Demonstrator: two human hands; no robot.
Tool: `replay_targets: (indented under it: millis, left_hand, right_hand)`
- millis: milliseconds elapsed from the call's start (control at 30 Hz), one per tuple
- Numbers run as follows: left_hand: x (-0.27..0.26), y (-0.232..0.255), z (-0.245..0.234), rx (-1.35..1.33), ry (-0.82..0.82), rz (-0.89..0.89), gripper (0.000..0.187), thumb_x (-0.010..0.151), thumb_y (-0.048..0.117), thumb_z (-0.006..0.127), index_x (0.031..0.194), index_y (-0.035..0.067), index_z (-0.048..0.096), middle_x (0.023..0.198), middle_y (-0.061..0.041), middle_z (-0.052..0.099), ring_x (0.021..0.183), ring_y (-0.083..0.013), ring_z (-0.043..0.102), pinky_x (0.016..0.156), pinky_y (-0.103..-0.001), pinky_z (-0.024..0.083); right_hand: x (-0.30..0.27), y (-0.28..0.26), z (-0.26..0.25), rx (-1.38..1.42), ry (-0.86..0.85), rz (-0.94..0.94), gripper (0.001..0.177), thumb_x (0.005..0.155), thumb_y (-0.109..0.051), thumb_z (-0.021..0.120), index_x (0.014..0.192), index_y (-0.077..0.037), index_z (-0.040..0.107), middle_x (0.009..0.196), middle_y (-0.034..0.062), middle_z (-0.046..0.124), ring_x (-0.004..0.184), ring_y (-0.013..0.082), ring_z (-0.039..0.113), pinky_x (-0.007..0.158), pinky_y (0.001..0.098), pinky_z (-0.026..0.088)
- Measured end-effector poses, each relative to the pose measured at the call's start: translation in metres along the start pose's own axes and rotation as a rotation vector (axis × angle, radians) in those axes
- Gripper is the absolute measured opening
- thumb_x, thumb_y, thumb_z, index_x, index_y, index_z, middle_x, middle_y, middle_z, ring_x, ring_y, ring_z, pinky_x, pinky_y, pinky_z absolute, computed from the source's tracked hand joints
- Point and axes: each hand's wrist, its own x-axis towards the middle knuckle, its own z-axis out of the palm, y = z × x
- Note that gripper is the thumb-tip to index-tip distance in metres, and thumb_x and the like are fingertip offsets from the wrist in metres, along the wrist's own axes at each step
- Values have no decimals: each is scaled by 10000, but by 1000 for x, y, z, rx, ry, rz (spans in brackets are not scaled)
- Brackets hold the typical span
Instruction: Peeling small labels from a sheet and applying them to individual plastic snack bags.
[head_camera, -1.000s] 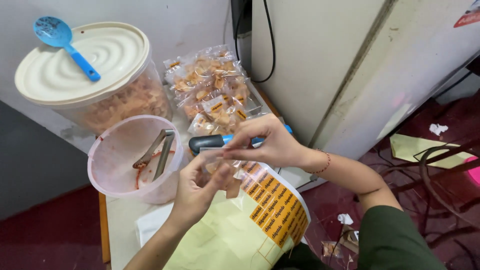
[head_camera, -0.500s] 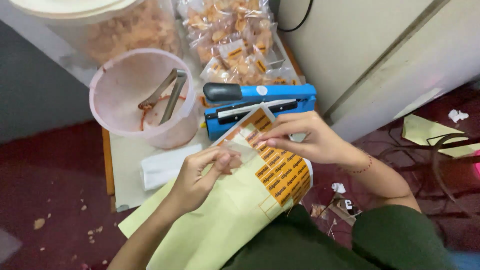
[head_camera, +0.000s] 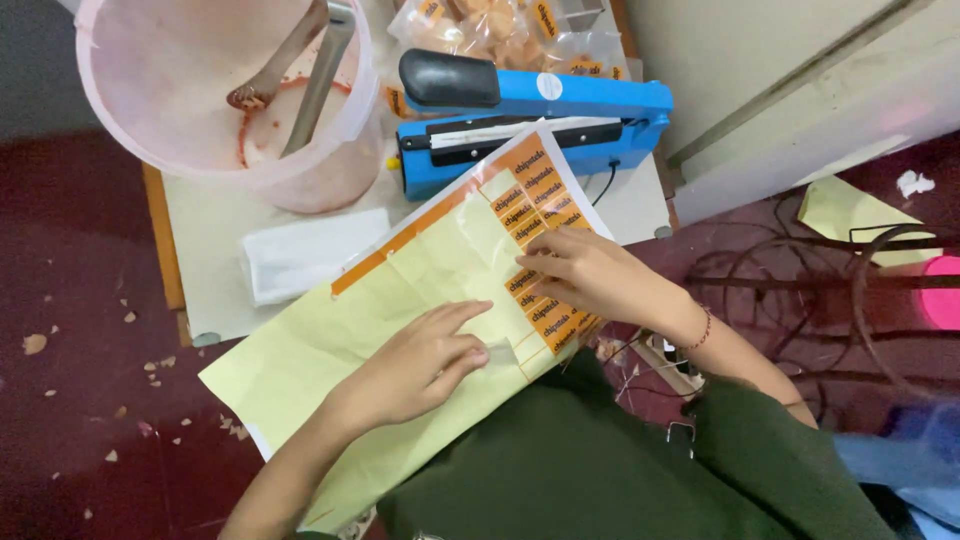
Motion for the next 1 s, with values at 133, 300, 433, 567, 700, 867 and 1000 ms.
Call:
replay_targets:
  millis: [133, 300, 433, 567, 700, 867, 1000]
  left_hand:
    - [10, -26, -9, 123, 151, -36, 268, 1003, 227, 573, 944, 15, 726, 1441, -327, 486, 1334, -543, 449, 1124, -638, 330]
    - [26, -93, -15, 216, 327, -302, 318, 983, 397, 619, 1045, 140, 796, 1556, -285, 378, 1440, -485, 353, 1196, -650, 184]
    - [33, -119, -15, 259, 294, -309, 305, 952, 445, 642, 1031, 194, 796, 1442, -154, 516, 1331, -369, 480, 1160, -606, 245]
    - [37, -125, -25, 145, 346, -155, 198, 935, 345, 679, 831, 198, 761, 1010, -69, 648, 956, -290, 585, 890, -434, 414]
    - [31, -81, -58, -268, 357, 9, 266, 973, 218, 698, 729, 124, 749, 885, -56, 686, 814, -190, 637, 804, -327, 519]
    - [10, -100, -72, -435, 318, 103, 311, 1010, 169, 646, 724, 95, 746, 911, -66, 674, 902, -173, 638, 888, -326, 512]
    - [0, -98, -76, -657, 310, 156, 290, 1010, 164, 618, 794, 15, 741, 777, -44, 628, 752, -78, 619, 672, -237, 533]
  right_hand:
    - [-1, 4, 7, -31, -73, 5, 368, 875, -177, 784, 1171, 33, 727, 1134, 233, 704, 1055, 353, 683, 906, 436, 546]
    - [-3, 12, 24, -58, -26, 58, 487, 865, -263, 793, 1274, -19, 690, 1172, 199, 686, 1094, 309, 675, 919, 386, 548]
    - [-5, 18, 27, -25, 12, 72, 477, 874, -233, 794, 1282, -13, 684, 1182, 202, 682, 1106, 344, 680, 912, 429, 556]
    - [0, 18, 16, 50, 139, 108, 428, 930, -244, 749, 1289, -21, 685, 1171, 213, 682, 1113, 332, 673, 949, 418, 546]
    - [-5, 25, 13, 156, 397, 145, 373, 962, -126, 730, 1313, -12, 679, 1213, 190, 673, 1148, 353, 665, 959, 446, 544]
    - [-13, 14, 12, 255, 503, 94, 379, 936, -146, 759, 1291, -32, 694, 1302, 204, 639, 1221, 377, 627, 995, 480, 529]
    - [-17, -3, 20, 218, 470, 4, 598, 854, -323, 843, 1375, -97, 658, 1439, 241, 554, 1387, 484, 478, 1109, 598, 409]
